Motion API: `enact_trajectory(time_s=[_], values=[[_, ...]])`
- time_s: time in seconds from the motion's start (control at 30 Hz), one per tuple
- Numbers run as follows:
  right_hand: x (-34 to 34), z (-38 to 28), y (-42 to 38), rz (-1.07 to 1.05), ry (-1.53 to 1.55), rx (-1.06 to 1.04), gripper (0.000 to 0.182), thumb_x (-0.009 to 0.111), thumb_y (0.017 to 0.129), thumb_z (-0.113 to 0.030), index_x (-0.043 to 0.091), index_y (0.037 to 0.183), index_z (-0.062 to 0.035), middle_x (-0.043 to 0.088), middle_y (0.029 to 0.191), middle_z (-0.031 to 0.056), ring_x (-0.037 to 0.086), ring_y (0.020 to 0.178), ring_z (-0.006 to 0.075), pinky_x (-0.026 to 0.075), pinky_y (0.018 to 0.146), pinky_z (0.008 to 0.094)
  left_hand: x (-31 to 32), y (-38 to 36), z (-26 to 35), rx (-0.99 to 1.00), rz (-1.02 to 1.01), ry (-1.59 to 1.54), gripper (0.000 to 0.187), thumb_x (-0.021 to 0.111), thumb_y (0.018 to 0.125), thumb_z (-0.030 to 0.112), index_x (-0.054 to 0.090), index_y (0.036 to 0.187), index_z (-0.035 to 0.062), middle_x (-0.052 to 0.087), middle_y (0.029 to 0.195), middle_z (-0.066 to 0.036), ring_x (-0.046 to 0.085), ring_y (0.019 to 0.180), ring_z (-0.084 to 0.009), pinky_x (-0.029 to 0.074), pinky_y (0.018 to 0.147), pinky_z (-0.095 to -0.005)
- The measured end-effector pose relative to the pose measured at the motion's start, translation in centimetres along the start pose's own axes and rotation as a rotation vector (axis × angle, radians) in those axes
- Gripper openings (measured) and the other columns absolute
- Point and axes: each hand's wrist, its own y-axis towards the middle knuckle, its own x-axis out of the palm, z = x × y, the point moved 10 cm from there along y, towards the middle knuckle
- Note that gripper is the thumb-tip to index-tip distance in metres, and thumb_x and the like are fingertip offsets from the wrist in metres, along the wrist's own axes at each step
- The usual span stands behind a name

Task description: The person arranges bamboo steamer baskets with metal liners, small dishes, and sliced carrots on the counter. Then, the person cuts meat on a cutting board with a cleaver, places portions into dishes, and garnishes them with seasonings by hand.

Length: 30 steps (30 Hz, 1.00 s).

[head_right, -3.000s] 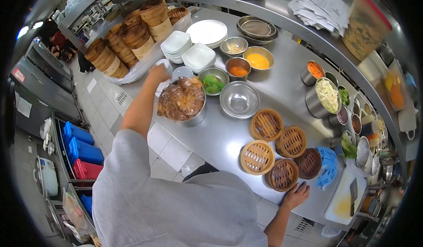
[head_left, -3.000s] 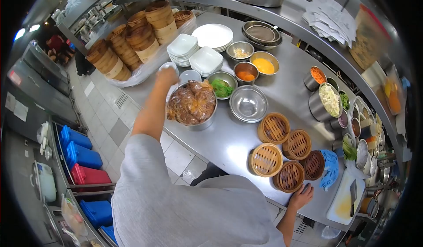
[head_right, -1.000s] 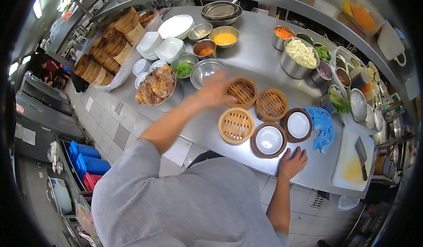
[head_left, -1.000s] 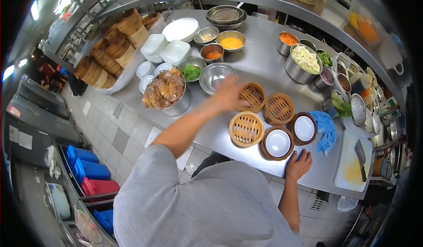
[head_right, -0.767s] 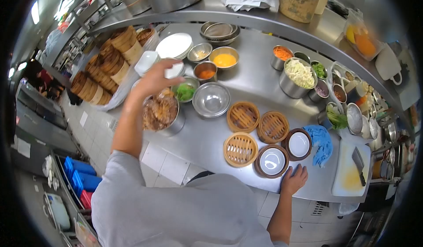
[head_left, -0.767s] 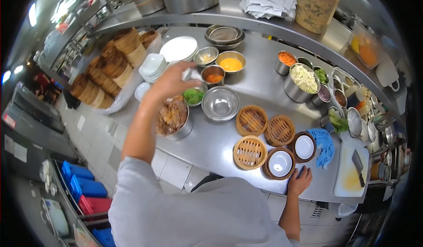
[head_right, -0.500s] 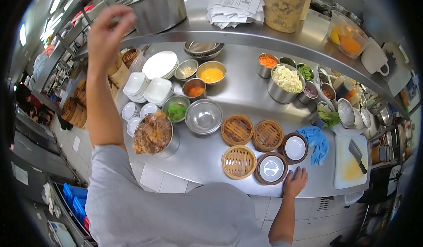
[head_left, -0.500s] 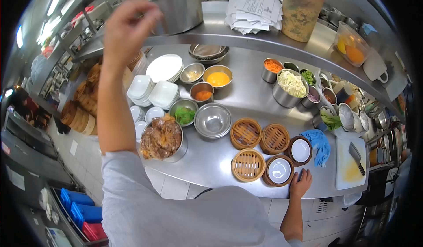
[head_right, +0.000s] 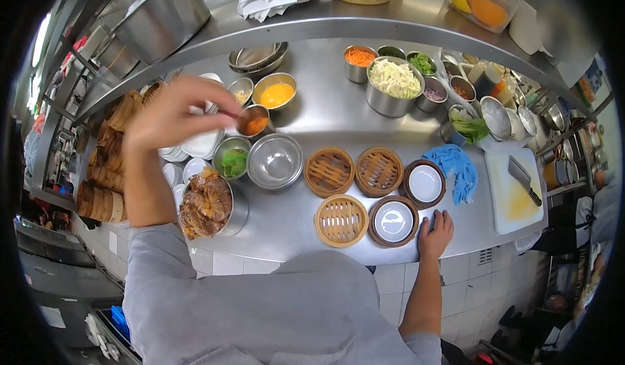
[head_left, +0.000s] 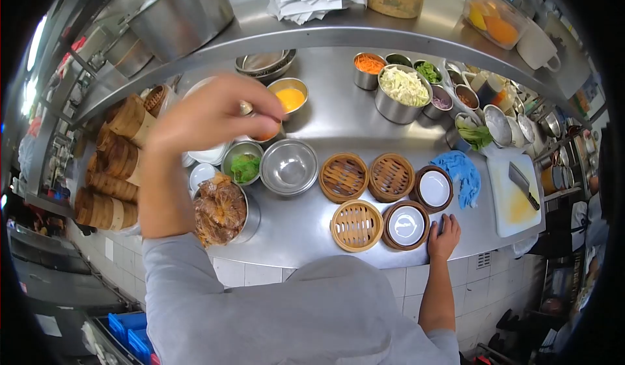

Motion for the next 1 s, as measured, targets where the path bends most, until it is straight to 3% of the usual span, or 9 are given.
enact_trajectory(time_s=[0.07,0.17,0.27,0.33,0.53,0.63,0.73,0.83,1.0], values=[[0.5,0.2,0.0,-0.013,-0.018,-0.007,0.044,0.073,0.093,-0.027,0.067,0.132,-0.0065,0.059,0.145,0.0210,0.052,0.135,0.0435,0.042,0.113,0.0542,7.7,4.7,-8.7,-0.037,-0.174,-0.014,0.024,0.075,0.094,0.013,0.077,0.115,0.0008,0.078,0.100,-0.013,0.073,0.091,-0.0232,0.057,0.085,-0.0356],[0.5,0.4,0.1,-0.030,-0.019,0.004,0.044,0.073,0.093,-0.027,0.067,0.132,-0.0070,0.059,0.145,0.0207,0.052,0.134,0.0434,0.042,0.114,0.0542,15.4,9.5,-28.4,-0.433,-0.309,0.267,0.036,0.071,0.094,0.026,0.076,0.115,-0.0030,0.078,0.116,-0.020,0.075,0.106,-0.0322,0.058,0.091,-0.0388],[0.1,0.0,0.4,-0.008,-0.034,0.020,0.044,0.073,0.093,-0.028,0.067,0.132,-0.0079,0.059,0.145,0.0203,0.052,0.134,0.0432,0.042,0.113,0.0541,20.7,10.0,-41.8,-0.649,-0.251,0.370,0.045,0.064,0.096,0.039,0.078,0.118,0.0008,0.074,0.124,-0.023,0.071,0.119,-0.0372,0.055,0.100,-0.0427],[0.2,0.1,0.4,-0.017,-0.037,0.000,0.042,0.072,0.093,-0.026,0.067,0.131,-0.0081,0.060,0.143,0.0200,0.053,0.132,0.0424,0.042,0.114,0.0522,22.9,9.4,-42.9,-0.672,-0.088,0.360,0.036,0.061,0.098,0.031,0.080,0.121,0.0123,0.074,0.126,-0.022,0.070,0.120,-0.0382,0.053,0.103,-0.0441],[1.1,0.1,0.3,-0.053,-0.023,-0.004,0.043,0.071,0.094,-0.029,0.066,0.132,-0.0094,0.058,0.146,0.0193,0.051,0.135,0.0423,0.041,0.114,0.0533,25.4,10.0,-45.1,-0.604,-0.188,0.419,0.051,0.053,0.103,0.044,0.080,0.111,0.0012,0.074,0.121,-0.025,0.071,0.116,-0.0384,0.055,0.100,-0.0463],[0.9,0.0,0.5,-0.060,-0.050,0.040,0.044,0.071,0.094,-0.029,0.066,0.133,-0.0077,0.058,0.147,0.0201,0.051,0.136,0.0425,0.041,0.115,0.0531,23.6,8.8,-44.6,-0.654,-0.075,0.366,0.046,0.058,0.100,0.043,0.082,0.107,0.0045,0.077,0.115,-0.022,0.074,0.110,-0.0377,0.056,0.097,-0.0450],[0.8,0.0,0.4,-0.042,-0.060,-0.009,0.044,0.071,0.094,-0.028,0.066,0.133,-0.0070,0.058,0.146,0.0206,0.050,0.136,0.0430,0.041,0.114,0.0535,22.3,8.2,-41.7,-0.640,-0.206,0.199,0.035,0.069,0.093,0.038,0.083,0.104,0.0086,0.079,0.107,-0.019,0.075,0.103,-0.0354,0.058,0.094,-0.0424],[1.1,0.5,0.2,-0.021,-0.006,-0.025,0.044,0.071,0.094,-0.028,0.066,0.132,-0.0064,0.058,0.147,0.0210,0.050,0.136,0.0435,0.041,0.114,0.0541,17.9,7.6,-42.3,-0.508,-0.041,0.249,0.030,0.080,0.083,0.028,0.082,0.108,0.0104,0.079,0.102,-0.016,0.076,0.096,-0.0304,0.058,0.087,-0.0410],[0.9,0.2,0.3,-0.060,-0.028,0.035,0.043,0.071,0.094,-0.027,0.067,0.132,-0.0064,0.057,0.147,0.0209,0.050,0.136,0.0432,0.041,0.113,0.0543,10.1,2.8,-25.3,-0.358,-0.089,-0.010,0.037,0.081,0.086,0.018,0.076,0.120,0.0046,0.079,0.111,-0.012,0.073,0.102,-0.0237,0.057,0.091,-0.0359]])
